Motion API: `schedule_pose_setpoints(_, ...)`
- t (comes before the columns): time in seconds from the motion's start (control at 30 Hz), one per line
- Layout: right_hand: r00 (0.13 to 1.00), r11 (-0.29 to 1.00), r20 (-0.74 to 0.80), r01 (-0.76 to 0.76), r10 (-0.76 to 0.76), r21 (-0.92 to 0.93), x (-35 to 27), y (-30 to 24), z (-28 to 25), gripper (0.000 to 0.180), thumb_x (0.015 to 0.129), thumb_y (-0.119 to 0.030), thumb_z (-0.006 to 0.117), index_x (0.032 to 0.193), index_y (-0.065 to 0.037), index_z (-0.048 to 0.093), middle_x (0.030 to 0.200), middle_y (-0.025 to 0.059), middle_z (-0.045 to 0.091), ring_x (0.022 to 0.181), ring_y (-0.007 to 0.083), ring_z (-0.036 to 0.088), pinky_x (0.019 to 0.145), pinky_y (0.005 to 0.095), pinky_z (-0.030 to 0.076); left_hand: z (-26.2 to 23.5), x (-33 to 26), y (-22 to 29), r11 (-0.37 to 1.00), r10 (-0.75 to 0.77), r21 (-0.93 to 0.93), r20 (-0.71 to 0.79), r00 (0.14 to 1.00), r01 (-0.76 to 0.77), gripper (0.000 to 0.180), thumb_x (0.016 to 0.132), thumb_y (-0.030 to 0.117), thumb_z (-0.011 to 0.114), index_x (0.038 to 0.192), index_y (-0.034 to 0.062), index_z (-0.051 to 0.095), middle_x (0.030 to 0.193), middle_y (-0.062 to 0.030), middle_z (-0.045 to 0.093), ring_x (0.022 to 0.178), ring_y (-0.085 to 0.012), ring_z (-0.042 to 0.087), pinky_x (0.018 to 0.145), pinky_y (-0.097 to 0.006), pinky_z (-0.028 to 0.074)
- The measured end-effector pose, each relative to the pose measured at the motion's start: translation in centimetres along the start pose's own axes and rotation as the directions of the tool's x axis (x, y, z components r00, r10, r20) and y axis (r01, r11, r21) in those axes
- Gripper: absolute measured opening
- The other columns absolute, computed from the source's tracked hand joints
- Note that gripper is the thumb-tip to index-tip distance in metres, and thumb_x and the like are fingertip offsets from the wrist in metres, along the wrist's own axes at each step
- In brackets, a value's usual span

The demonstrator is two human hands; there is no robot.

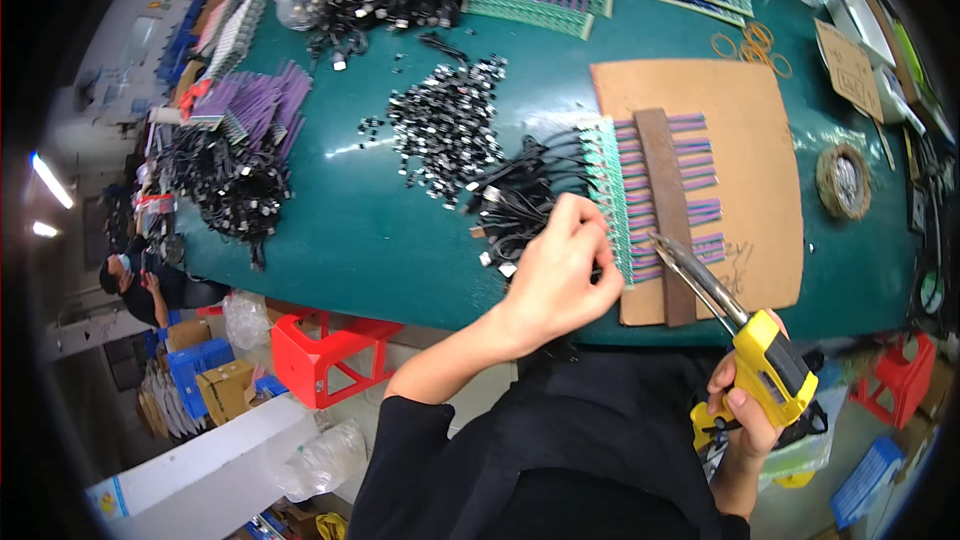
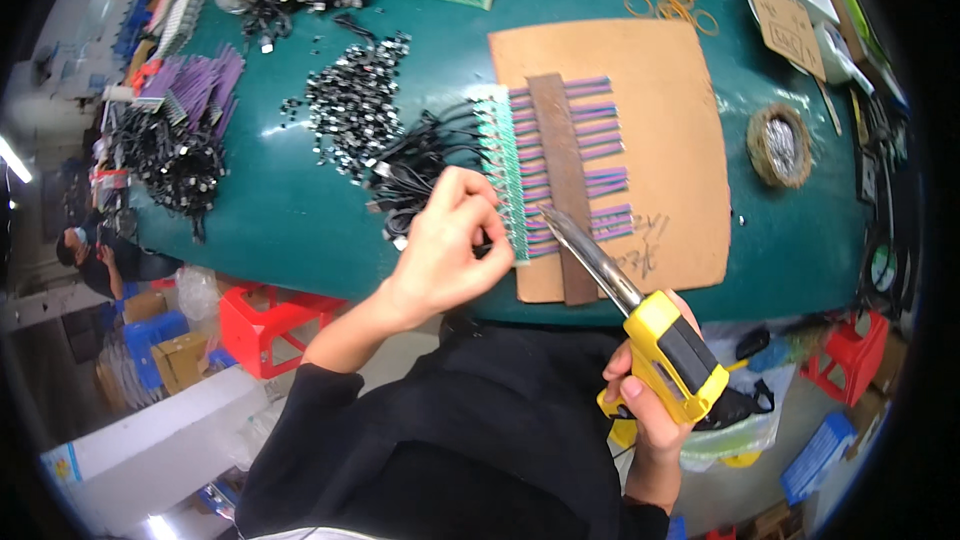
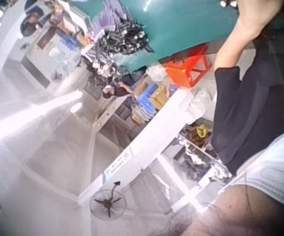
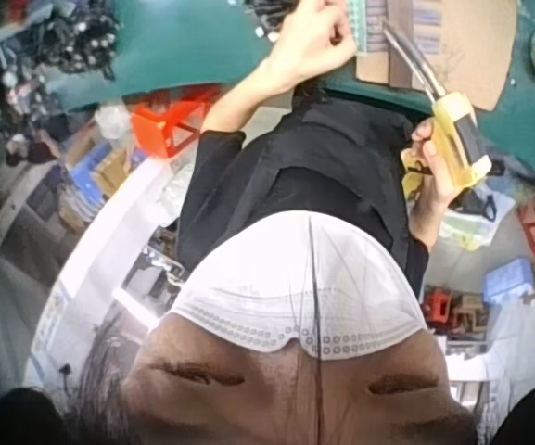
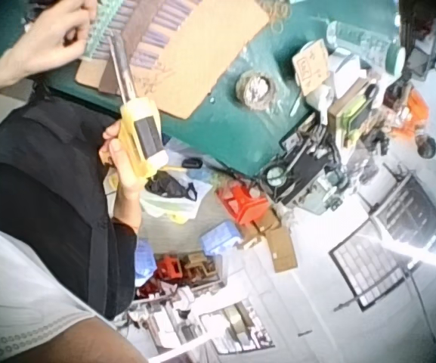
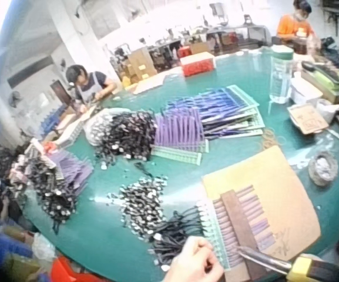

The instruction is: The person positions electronic components and USB cables onto a circuit board strip by hand and solders them using a handheld soldering iron.

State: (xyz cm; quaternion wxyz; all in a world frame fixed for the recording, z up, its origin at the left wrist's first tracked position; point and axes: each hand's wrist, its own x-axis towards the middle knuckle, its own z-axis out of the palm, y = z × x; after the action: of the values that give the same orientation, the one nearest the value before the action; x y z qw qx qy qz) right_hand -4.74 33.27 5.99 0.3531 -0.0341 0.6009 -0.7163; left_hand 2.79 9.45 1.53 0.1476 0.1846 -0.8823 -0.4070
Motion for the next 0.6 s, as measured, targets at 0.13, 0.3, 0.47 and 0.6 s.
schedule_pose_setpoints(0.13, 0.998, 0.998, 0.017, 0.059, -0.059, 0.039, 0.5, 0.1, 0.2, 0.078, 0.071, -0.006, 0.058, 0.139, 0.007, 0.022, 0.077, 0.0130, 0.053, 0.061, 0.0169, 0.053, 0.047, 0.0223, 0.045, -0.8, 0.0, 1.4, 0.978, 0.070, 0.195, 0.028, 0.997, -0.074, 0.013, 0.073, 0.006, 0.065, 0.074, 0.0022, 0.052, 0.092, -0.0089, 0.049, 0.065, -0.0200, 0.057, 0.053, -0.029, 0.048)
schedule_pose_setpoints(0.3, 0.996, 0.990, -0.001, 0.094, -0.094, 0.101, 0.5, 0.5, -0.2, 0.077, 0.073, -0.007, 0.057, 0.139, 0.006, 0.022, 0.079, 0.0134, 0.056, 0.062, 0.0168, 0.055, 0.052, 0.0227, 0.046, -5.5, 3.4, -1.1, 0.954, 0.177, 0.245, 0.005, 0.984, -0.173, 0.009, 0.078, 0.006, 0.061, 0.086, 0.0026, 0.059, 0.088, -0.0107, 0.058, 0.078, -0.0255, 0.060, 0.067, -0.035, 0.050)
schedule_pose_setpoints(0.47, 0.991, 0.982, -0.031, 0.130, -0.127, 0.134, 0.3, 1.0, -0.5, 0.068, 0.073, -0.009, 0.059, 0.133, 0.006, 0.031, 0.078, 0.0140, 0.053, 0.062, 0.0167, 0.054, 0.047, 0.0221, 0.045, -12.6, 12.0, -9.5, 0.810, 0.335, 0.563, -0.219, 0.917, -0.162, 0.023, 0.076, -0.004, 0.053, 0.093, 0.0068, 0.066, 0.093, -0.0132, 0.062, 0.089, -0.0308, 0.060, 0.078, -0.037, 0.048)
schedule_pose_setpoints(0.6, 0.993, 0.977, -0.048, 0.119, -0.112, 0.177, 0.5, 0.6, -0.8, 0.052, 0.072, -0.007, 0.061, 0.120, 0.006, 0.045, 0.080, 0.0140, 0.056, 0.063, 0.0182, 0.057, 0.048, 0.0241, 0.049, -15.7, 14.9, -13.4, 0.673, 0.373, 0.633, 0.156, 0.915, -0.382, 0.025, 0.067, 0.005, 0.066, 0.091, 0.0107, 0.064, 0.111, -0.0069, 0.062, 0.107, -0.0277, 0.055, 0.091, -0.042, 0.041)
